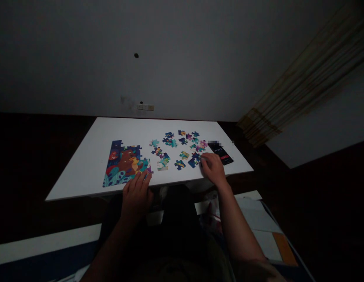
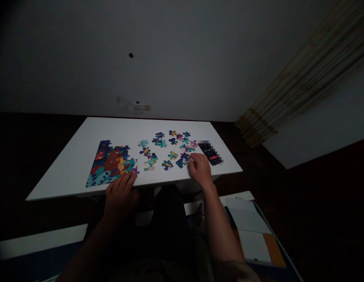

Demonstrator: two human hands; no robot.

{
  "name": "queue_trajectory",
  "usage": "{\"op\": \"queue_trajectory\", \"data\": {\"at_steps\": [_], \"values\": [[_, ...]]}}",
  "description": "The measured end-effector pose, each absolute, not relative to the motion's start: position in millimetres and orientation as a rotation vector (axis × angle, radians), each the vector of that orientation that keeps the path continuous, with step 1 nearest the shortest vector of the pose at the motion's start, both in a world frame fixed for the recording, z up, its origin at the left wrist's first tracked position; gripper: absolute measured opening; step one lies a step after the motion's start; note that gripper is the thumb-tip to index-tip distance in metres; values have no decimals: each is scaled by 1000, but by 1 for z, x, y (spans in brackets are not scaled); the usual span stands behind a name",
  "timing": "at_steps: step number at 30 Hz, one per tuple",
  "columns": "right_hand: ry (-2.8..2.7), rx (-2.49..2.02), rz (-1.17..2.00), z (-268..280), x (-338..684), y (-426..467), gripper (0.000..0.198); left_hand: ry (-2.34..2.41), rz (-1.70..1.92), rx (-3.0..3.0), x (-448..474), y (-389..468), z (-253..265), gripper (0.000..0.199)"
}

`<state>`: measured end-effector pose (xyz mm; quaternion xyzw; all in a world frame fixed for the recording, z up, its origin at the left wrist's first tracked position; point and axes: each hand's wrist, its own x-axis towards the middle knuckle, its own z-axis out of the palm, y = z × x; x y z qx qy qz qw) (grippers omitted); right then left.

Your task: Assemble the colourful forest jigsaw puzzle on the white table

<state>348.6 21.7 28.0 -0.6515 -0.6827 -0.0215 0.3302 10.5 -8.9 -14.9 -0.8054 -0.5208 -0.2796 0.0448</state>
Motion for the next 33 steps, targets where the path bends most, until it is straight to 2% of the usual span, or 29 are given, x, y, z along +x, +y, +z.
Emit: {"op": "queue_trajectory", "data": {"at_steps": [5, 13, 17, 25, 33], "values": [[-1958, -1748, -51, 21, 330, 2, 32, -1596, -860, -2452, 15, -10, -7, 61], [-1904, -1776, -50, 16, 328, 4, 32, -1510, -824, -2591, 48, -2, 21, 60], [-1902, -1760, -49, 15, 329, 3, 32, -1436, -728, -2692, 70, -3, 20, 52], [-1896, -1770, -27, 14, 330, 3, 32, -1453, -723, -2780, 104, -12, 16, 52], [-1896, -1794, 6, 14, 329, 4, 33, -1499, -769, -2742, 87, -11, 17, 52]]}}
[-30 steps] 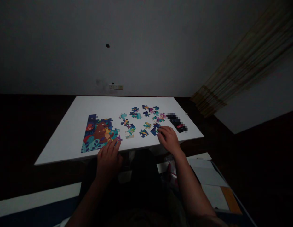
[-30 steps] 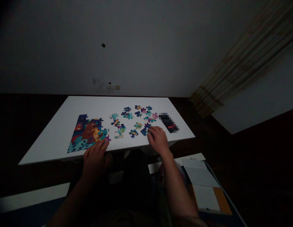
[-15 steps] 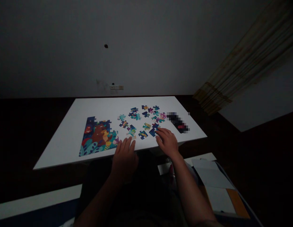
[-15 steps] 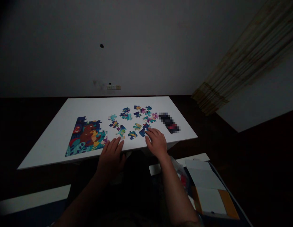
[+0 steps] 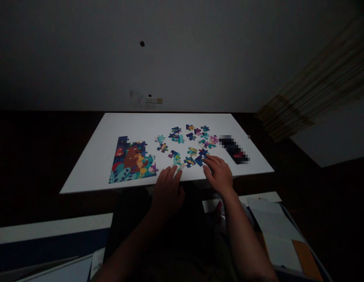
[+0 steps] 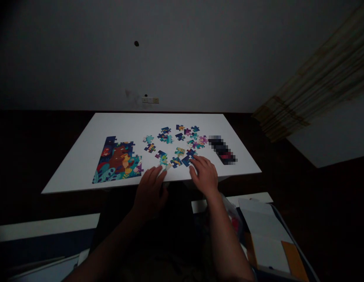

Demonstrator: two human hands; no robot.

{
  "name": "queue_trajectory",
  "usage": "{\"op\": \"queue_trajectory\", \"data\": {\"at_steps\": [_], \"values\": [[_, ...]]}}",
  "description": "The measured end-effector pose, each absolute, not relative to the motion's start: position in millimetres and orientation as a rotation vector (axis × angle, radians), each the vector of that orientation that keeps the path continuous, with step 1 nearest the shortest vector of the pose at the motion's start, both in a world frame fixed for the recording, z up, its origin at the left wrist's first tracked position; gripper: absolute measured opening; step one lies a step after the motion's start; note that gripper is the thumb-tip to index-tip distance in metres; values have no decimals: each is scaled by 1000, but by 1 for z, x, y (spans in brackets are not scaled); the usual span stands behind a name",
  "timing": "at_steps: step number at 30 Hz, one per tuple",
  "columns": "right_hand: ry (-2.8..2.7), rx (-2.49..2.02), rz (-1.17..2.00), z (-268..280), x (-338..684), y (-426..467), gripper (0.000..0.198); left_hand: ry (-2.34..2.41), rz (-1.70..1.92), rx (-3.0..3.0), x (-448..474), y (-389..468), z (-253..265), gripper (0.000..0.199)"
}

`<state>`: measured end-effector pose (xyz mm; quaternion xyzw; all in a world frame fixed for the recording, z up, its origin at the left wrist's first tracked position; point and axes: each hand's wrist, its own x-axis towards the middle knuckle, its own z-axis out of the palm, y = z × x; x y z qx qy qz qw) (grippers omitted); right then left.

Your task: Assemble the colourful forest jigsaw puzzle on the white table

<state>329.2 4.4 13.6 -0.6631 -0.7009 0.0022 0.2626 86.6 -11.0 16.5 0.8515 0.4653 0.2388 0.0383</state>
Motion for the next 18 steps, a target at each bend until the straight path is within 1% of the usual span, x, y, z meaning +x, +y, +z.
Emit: {"op": "queue_trajectory", "data": {"at_steps": [7, 11, 15, 18], "values": [[-1798, -1762, -49, 17, 321, 4, 32, 1783, 788, 2505, 17, 18, 27, 45], [-1843, -1715, -23, 27, 281, 4, 31, 1774, 769, 2539, -4, 30, 27, 49], [-1888, -1726, -16, 30, 240, 10, 38, 1790, 741, 2538, -7, 30, 20, 49], [-1872, -1755, -47, 26, 228, 17, 36, 1819, 745, 2506, -6, 28, 17, 49]]}}
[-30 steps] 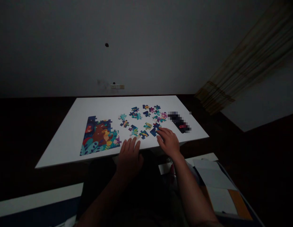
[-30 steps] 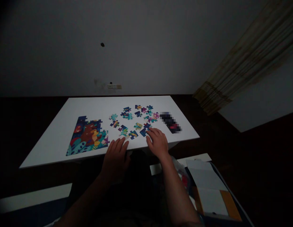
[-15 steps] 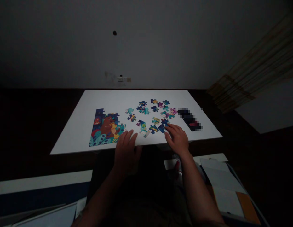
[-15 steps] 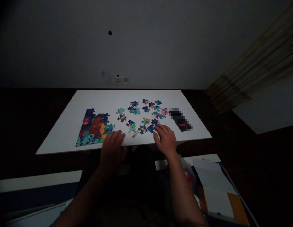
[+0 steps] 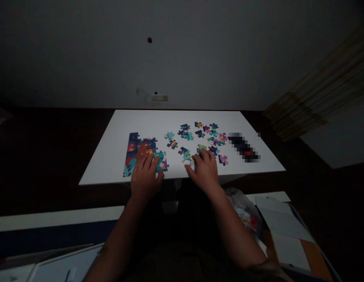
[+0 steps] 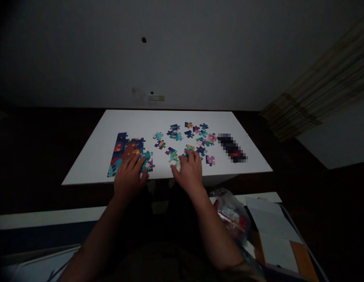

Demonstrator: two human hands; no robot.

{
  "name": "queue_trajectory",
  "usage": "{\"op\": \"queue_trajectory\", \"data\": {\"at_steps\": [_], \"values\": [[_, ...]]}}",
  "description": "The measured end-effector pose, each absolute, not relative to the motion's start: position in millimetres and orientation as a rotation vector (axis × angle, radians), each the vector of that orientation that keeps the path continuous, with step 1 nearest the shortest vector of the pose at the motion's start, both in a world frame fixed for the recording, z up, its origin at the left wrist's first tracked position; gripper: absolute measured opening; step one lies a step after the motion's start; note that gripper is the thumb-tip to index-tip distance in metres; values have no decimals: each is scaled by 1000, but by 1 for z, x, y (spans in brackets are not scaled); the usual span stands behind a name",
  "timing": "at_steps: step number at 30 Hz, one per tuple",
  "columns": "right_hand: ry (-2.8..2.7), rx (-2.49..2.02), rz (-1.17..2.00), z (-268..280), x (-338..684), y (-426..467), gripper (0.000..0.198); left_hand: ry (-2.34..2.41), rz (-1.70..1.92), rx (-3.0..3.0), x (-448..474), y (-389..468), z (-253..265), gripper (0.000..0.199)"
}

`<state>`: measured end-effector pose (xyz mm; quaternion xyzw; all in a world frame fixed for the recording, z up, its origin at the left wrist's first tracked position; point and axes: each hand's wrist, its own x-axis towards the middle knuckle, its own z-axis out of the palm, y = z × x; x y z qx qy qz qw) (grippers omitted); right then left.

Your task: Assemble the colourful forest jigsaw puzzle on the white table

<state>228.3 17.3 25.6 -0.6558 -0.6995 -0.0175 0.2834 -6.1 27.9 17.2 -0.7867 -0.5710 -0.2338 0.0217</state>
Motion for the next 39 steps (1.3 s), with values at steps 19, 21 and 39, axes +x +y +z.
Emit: {"op": "queue_trajectory", "data": {"at_steps": [19, 21, 39], "values": [[-1644, -1499, 626, 35, 185, 19, 44, -1764, -744, -2469, -12, 25, 20, 47], [-1647, -1471, 679, 32, 180, 21, 41, -1768, -729, -2473, -13, 24, 22, 47], [-1888, -1597, 271, 32, 188, 40, 28, -1796, -727, -2470, -13, 22, 22, 45]]}}
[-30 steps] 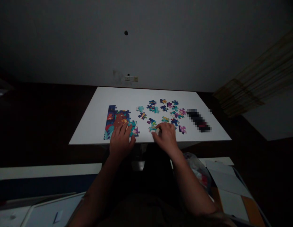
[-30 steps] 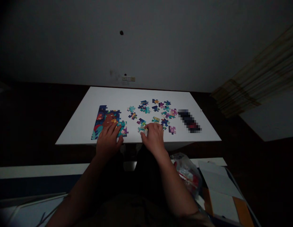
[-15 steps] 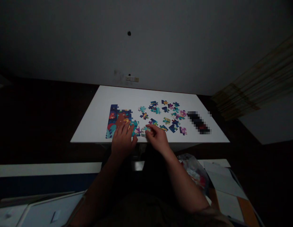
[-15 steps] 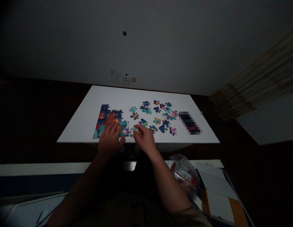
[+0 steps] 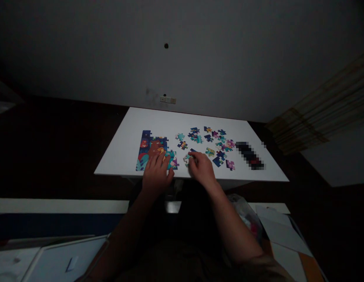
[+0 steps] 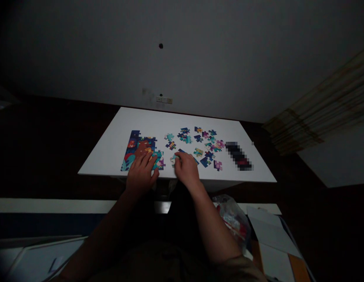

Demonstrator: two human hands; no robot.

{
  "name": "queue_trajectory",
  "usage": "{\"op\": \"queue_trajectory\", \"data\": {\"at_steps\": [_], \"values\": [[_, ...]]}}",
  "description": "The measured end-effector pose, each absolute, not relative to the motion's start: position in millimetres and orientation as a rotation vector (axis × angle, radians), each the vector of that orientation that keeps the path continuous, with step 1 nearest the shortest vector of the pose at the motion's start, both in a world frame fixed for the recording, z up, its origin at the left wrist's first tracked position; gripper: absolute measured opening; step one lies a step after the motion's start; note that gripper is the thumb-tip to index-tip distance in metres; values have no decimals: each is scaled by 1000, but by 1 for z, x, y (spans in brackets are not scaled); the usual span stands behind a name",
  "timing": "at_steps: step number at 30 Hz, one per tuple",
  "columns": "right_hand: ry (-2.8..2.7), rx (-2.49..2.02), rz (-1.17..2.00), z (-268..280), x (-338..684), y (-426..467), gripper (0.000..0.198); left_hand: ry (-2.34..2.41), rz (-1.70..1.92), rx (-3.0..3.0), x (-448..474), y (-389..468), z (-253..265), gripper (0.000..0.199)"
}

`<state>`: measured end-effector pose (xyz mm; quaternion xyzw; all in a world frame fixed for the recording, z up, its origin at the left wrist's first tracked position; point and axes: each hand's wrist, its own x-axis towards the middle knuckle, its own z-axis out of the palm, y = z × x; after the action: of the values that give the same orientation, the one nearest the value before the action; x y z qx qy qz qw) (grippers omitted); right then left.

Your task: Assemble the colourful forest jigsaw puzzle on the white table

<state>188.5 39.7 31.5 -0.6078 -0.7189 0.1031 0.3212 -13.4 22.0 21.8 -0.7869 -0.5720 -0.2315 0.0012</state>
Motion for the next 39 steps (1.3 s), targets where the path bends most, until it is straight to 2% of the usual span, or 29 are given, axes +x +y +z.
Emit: {"op": "queue_trajectory", "data": {"at_steps": [5, 10, 15, 21, 26, 32, 39], "values": [[-2049, -1697, -17, 50, 191, 82, 30, -1810, -740, -2459, -14, 21, 22, 46], [-2207, -1749, 9, 55, 169, 148, 39, -1801, -757, -2448, -14, 19, 24, 47], [-2290, -1766, 73, 46, 154, 173, 38, -1804, -785, -2447, -15, 18, 25, 46], [-2144, -1475, 389, 49, 164, 158, 27, -1851, -764, -2400, -28, 20, 26, 45], [-2180, -1303, 697, 49, 160, 132, 25, -1885, -729, -2349, -36, 22, 27, 44], [-2220, -1412, 453, 45, 144, 114, 21, -1899, -729, -2340, -34, 18, 29, 45], [-2300, -1485, 323, 45, 137, 110, 20, -1906, -712, -2347, -33, 18, 32, 45]]}}
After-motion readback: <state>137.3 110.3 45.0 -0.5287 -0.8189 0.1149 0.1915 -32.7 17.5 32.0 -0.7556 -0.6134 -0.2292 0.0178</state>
